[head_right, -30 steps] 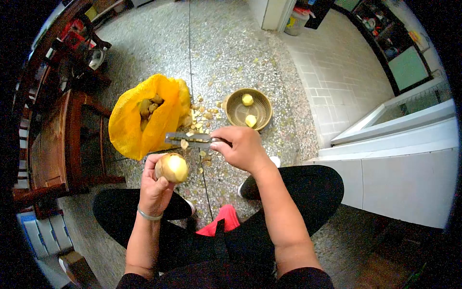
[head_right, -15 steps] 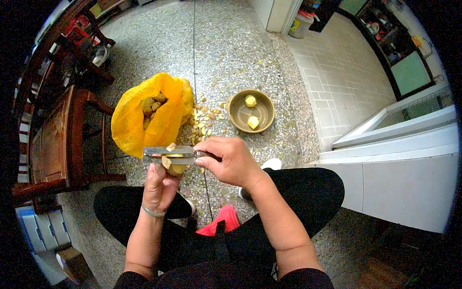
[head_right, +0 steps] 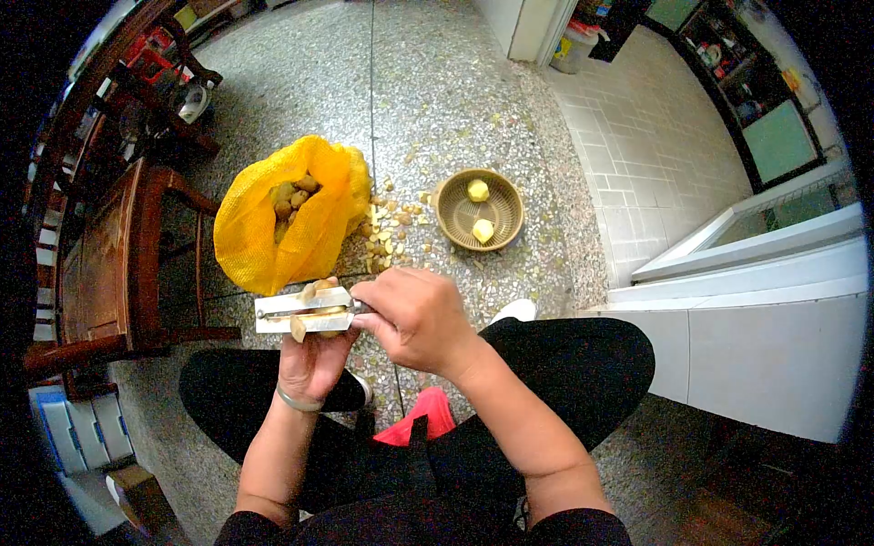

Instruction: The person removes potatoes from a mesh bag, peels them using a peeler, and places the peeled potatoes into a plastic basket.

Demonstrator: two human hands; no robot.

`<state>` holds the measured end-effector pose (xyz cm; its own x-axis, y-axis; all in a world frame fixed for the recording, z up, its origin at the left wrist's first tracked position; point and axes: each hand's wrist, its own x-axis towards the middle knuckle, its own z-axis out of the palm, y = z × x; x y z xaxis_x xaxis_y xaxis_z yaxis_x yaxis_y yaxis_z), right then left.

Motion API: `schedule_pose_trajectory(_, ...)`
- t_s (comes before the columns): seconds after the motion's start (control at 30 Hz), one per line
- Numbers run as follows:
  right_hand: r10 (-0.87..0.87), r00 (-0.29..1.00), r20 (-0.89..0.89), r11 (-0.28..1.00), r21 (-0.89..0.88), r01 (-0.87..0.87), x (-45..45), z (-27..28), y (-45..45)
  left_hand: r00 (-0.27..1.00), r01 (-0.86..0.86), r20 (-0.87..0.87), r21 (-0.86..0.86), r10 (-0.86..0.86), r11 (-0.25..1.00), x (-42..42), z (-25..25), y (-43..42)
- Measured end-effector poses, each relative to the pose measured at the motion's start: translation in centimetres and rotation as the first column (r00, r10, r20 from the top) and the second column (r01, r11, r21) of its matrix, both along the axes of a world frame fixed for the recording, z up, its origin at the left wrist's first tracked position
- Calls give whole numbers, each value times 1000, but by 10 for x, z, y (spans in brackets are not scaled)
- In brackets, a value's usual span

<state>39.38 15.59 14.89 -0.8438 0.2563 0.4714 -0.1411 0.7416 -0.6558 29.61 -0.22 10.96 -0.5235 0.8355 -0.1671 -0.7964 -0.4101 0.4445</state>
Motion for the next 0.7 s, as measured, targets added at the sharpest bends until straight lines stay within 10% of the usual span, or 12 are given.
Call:
schedule_pose_trajectory(0.2,-159,978,137,973,-147,179,3,-32,28,961,206,145,194,-235,959,-12,11,-5)
schedule_pose_trajectory(0.33,-134,968,210,915,-350,202,6,-25,29,986,94,139,28,-97,995,-7,18,-1)
schedule_pose_trajectory(0.47,-65,998,-19,953,-298,56,-1,-21,14,954,90,270,147,-128,985,-8,13,0)
schedule_pose_trajectory(0.7,38,995,-90,999,26,-36,-6,-11,-15,905,40,421,-242,67,970,-7,23,4)
